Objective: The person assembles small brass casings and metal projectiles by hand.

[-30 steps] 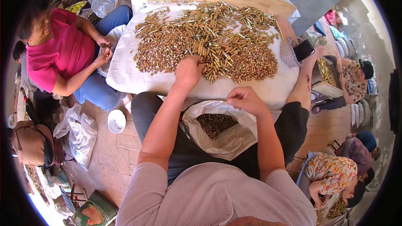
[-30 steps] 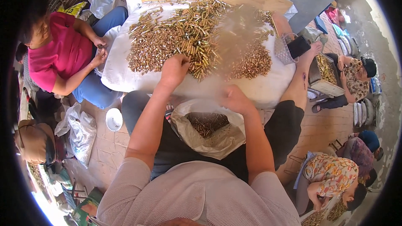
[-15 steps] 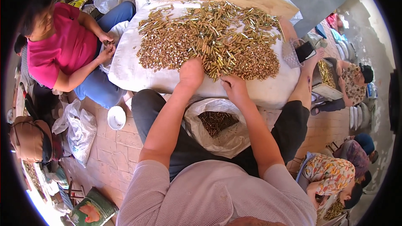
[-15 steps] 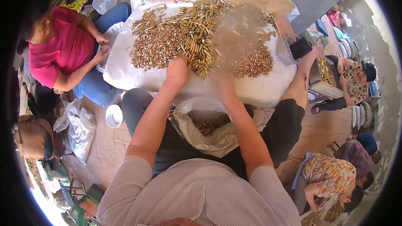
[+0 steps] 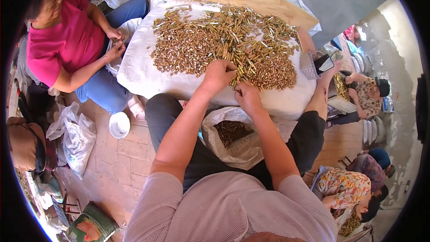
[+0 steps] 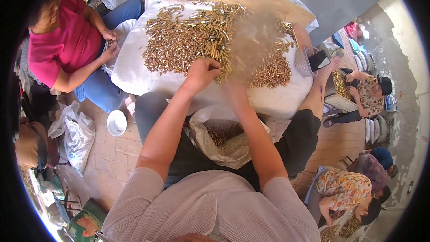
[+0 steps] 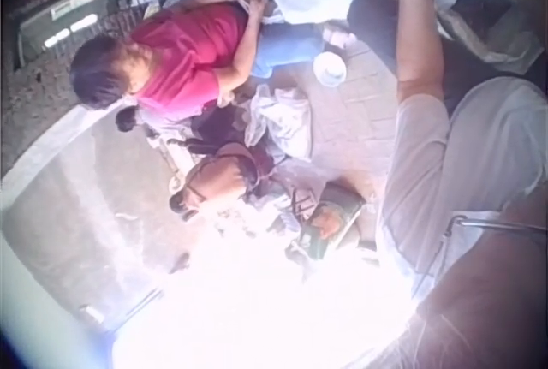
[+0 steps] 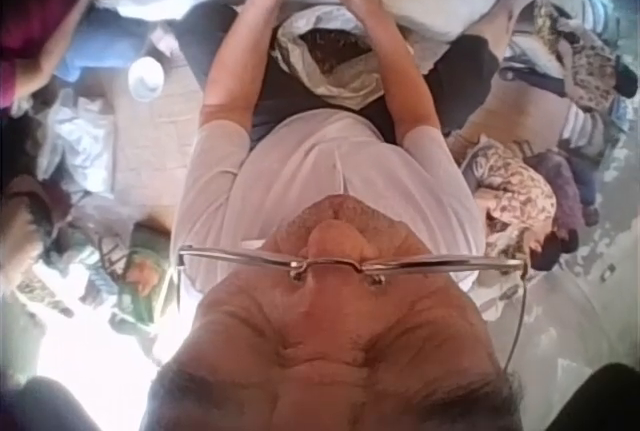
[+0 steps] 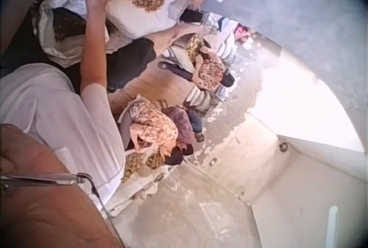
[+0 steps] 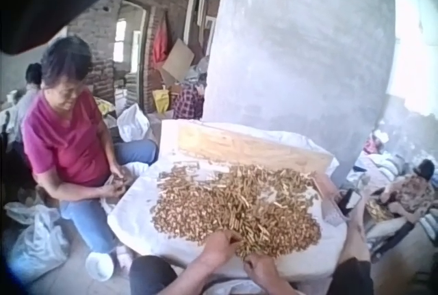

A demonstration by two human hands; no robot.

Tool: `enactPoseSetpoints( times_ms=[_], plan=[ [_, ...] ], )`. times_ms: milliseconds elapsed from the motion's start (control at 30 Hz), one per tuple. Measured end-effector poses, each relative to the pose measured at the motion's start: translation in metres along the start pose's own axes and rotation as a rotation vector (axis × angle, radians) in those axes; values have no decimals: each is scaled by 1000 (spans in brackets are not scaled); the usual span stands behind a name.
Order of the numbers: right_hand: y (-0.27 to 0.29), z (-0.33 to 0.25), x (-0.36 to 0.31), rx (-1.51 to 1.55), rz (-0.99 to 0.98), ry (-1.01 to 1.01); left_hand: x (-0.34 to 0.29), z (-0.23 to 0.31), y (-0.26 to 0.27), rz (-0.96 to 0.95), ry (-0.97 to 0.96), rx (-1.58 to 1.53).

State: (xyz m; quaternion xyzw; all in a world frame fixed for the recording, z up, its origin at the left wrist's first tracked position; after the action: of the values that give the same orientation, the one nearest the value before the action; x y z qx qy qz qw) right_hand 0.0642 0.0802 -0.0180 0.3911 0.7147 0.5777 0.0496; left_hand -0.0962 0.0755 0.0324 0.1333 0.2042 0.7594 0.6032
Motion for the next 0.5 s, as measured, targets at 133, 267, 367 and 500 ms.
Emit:
enactPoseSetpoints(
  times_ms=[133, 267, 367, 500],
  plan=[
    [10, -7, -3, 7, 80, 22, -2, -1, -5, -129, 67, -217],
    [32, 21, -27, 676, 280, -377, -8, 4, -12, -293, 120, -397],
    [50, 19, -33, 1113, 416, -519, -15, 14, -19, -378, 98, -427],
    [67, 14, -32, 1215, 483, -483, -23, 26, -29, -453, 99, -444]
  ],
)
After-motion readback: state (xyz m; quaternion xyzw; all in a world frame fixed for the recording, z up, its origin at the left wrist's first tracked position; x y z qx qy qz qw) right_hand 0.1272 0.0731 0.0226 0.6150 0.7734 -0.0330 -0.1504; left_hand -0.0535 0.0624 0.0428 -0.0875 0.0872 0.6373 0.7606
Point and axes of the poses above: each hand's wrist, its own x-axis towards the middle knuckle, its own y-axis out of the back of the hand, z = x × y, the point moved 6 cm from there along x, towards the middle knuckle, and after that the axes turned 12 degrees about y, right-handed, at the moved point
